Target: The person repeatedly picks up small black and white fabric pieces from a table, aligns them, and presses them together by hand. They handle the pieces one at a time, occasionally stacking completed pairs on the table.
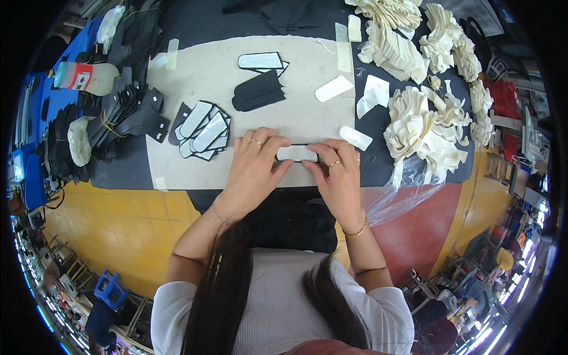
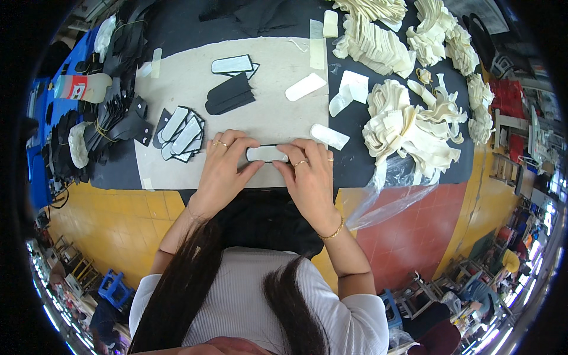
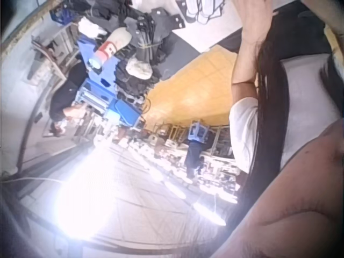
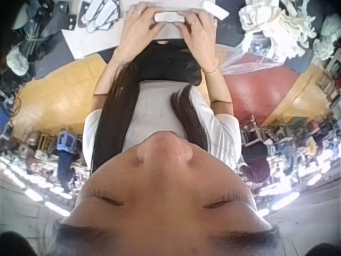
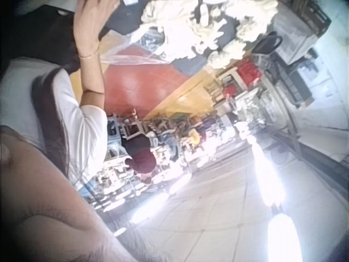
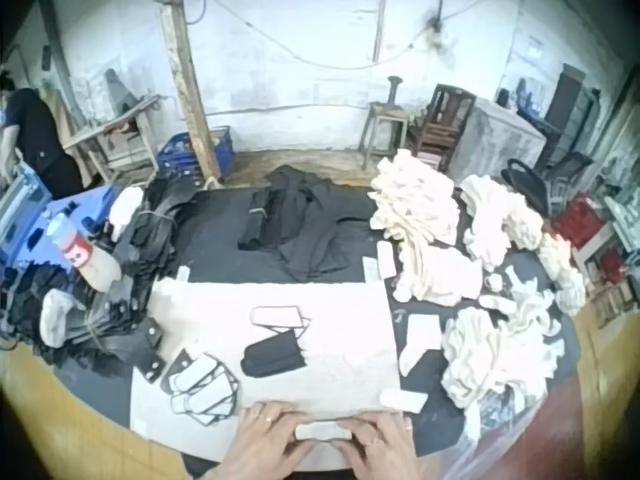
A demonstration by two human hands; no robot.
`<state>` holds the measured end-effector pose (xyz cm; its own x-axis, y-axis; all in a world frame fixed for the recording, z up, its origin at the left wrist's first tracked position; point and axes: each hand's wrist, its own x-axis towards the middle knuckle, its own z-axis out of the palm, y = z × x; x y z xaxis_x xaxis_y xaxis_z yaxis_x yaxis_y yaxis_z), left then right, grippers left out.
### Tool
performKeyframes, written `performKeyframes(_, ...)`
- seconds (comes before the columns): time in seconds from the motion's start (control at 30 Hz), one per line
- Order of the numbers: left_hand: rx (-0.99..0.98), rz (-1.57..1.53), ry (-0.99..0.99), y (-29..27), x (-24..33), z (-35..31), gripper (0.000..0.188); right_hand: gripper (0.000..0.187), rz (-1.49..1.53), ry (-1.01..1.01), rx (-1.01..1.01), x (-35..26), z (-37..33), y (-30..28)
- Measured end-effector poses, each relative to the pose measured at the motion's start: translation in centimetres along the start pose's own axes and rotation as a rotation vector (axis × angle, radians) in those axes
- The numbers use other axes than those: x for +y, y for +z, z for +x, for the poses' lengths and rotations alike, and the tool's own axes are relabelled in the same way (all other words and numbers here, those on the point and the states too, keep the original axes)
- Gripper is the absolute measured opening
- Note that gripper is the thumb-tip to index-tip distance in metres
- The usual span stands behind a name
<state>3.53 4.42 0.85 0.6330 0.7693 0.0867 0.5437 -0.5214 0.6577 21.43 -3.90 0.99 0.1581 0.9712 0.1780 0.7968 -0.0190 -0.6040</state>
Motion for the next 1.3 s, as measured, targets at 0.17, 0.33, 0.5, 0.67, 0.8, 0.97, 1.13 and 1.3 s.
performKeyframes(0.17,-0.032,-0.144,-0.103,-0.1,0.5,-0.2,0.029,0.039,0.033,0.001,0.010,-0.1,0.4,-0.2)
performKeyframes(0.33,-0.048,-0.570,-0.246,-0.4,0.3,-0.5,0.022,0.035,0.377,0.238,-0.079,-0.2,0.3,-1.0)
performKeyframes(0.5,-0.193,-1.090,-0.573,-2.0,-0.5,-0.1,0.033,0.029,0.710,0.374,-0.085,0.4,0.1,-1.6)
performKeyframes(0.67,-0.228,-1.192,-0.498,-2.8,0.9,-0.6,0.043,0.027,0.714,0.319,-0.045,0.6,-0.1,-2.1)
performKeyframes(0.8,-0.226,-1.053,-0.417,-2.7,1.4,-0.6,0.051,0.025,0.625,0.254,0.014,-0.2,0.4,-1.9)
performKeyframes(0.97,-0.142,-1.244,-0.415,-2.5,1.7,-0.7,0.049,0.023,0.494,0.014,0.036,-1.2,0.7,-2.1)
performKeyframes(1.13,-0.192,-1.112,-0.420,-3.3,2.1,-0.8,0.054,0.029,0.719,0.186,-0.150,-1.5,0.5,-1.6)
performKeyframes(1.3,-0.179,-0.980,-0.308,-3.7,2.6,-0.8,0.062,0.024,0.961,0.291,-0.210,-1.5,0.3,-1.1)
